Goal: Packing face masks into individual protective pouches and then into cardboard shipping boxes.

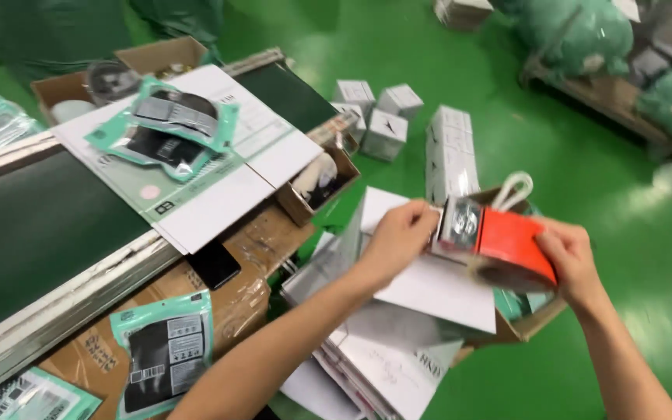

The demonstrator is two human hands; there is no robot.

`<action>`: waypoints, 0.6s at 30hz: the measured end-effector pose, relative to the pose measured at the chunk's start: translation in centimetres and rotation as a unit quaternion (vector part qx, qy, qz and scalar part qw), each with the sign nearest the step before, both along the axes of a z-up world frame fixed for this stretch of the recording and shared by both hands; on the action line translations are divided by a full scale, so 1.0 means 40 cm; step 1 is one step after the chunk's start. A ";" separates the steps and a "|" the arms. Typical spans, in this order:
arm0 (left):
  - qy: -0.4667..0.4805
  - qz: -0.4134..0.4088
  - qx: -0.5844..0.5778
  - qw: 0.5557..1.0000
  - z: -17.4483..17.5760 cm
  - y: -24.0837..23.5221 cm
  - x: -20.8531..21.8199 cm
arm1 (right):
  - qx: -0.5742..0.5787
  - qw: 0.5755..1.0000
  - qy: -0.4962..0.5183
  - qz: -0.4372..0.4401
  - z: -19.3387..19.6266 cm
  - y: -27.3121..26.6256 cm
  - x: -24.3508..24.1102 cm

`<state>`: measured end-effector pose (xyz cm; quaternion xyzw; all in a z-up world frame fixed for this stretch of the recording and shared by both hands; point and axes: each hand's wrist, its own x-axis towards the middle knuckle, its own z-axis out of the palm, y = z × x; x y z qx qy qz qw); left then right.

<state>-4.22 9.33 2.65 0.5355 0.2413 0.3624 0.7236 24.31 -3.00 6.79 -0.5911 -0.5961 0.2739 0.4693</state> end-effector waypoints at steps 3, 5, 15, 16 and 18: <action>0.025 0.106 0.109 0.988 -0.026 0.041 -0.093 | -0.038 0.994 -0.097 0.024 0.029 0.038 -0.020; 0.100 0.162 0.172 0.967 -0.046 0.018 -0.179 | -0.082 0.981 -0.171 0.040 0.056 0.029 -0.069; 0.171 0.136 0.018 0.976 -0.290 -0.072 -0.208 | -0.273 0.947 -0.157 0.067 0.169 0.169 -0.270; 0.179 0.194 0.024 0.964 -0.282 -0.086 -0.195 | -0.272 0.950 -0.144 0.050 0.175 0.165 -0.278; 0.188 0.200 0.101 0.956 -0.371 -0.054 -0.213 | -0.298 0.940 -0.166 0.021 0.167 0.150 -0.278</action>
